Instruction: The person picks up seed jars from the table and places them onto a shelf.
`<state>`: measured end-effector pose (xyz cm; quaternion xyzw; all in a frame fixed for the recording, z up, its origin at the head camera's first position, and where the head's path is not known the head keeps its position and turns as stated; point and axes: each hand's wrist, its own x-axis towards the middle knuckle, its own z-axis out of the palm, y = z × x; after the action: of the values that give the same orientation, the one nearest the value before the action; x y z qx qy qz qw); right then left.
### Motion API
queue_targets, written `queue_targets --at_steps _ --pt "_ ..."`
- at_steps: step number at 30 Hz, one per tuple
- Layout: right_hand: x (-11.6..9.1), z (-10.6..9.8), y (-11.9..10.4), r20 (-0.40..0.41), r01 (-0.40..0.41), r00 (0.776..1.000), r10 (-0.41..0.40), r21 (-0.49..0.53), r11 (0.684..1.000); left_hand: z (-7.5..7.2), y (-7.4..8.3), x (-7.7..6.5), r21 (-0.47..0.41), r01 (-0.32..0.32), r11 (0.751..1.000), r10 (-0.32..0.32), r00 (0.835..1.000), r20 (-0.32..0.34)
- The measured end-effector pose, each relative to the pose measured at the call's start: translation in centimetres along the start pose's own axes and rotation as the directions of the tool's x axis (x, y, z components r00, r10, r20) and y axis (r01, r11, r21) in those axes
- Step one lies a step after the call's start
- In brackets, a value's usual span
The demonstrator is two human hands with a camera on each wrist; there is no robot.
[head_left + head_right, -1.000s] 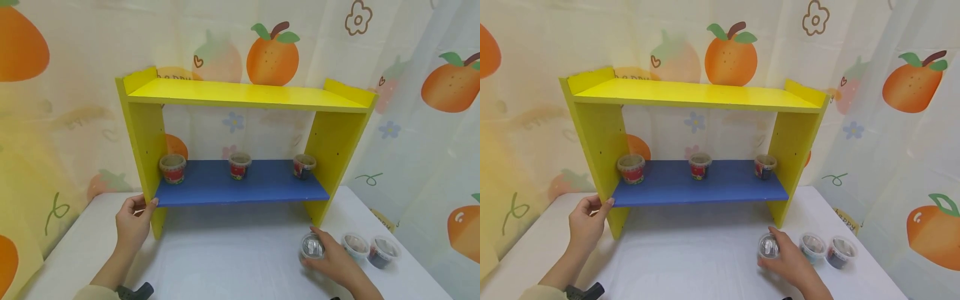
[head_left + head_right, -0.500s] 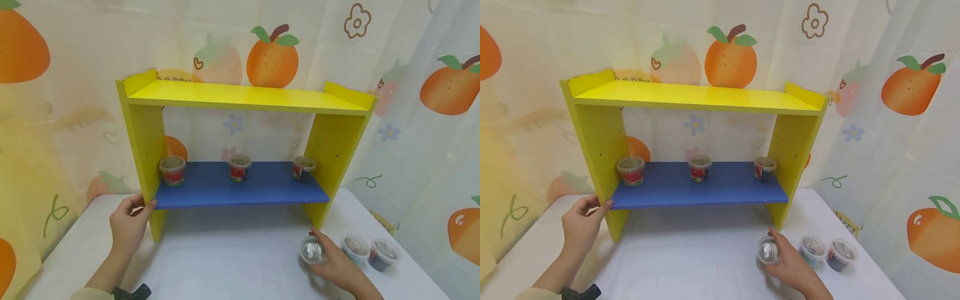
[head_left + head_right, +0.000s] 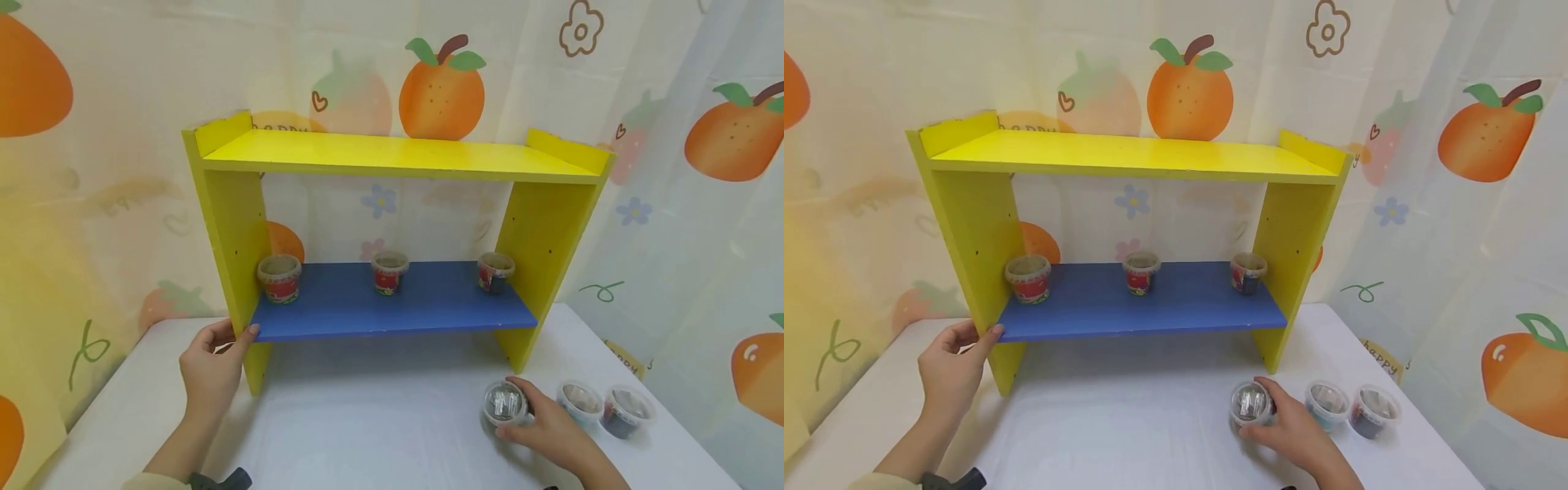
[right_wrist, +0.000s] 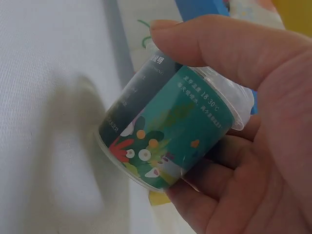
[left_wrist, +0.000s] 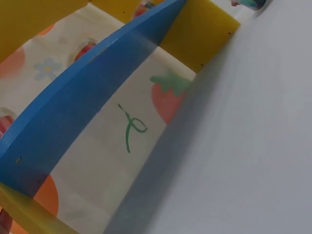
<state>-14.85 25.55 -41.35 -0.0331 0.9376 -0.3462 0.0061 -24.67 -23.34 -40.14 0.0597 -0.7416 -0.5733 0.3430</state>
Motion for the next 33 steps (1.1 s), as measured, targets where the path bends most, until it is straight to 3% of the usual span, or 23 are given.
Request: queue_targets --at_steps 14,21,27,33 --pt "0.2 0.3 0.3 -0.044 -0.002 0.999 0.002 0.007 1.000 0.1 0.1 -0.1 0.021 -0.021 1.000 0.021 1.000 -0.005" --pt "0.3 0.3 0.0 -0.059 -0.058 0.996 0.060 0.025 0.998 -0.1 -0.3 -0.2 0.003 -0.038 0.999 0.038 0.999 -0.002" --pt "0.2 -1.3 -1.4 -0.125 -0.127 0.982 0.141 0.112 0.986 0.2 -0.1 -0.4 0.002 -0.070 0.998 0.070 0.997 0.011" --pt "-0.1 -4.2 -4.5 -0.244 -0.029 0.966 0.079 0.202 0.979 -0.1 -0.1 -0.3 0.009 -0.088 0.996 0.088 0.996 -0.004"
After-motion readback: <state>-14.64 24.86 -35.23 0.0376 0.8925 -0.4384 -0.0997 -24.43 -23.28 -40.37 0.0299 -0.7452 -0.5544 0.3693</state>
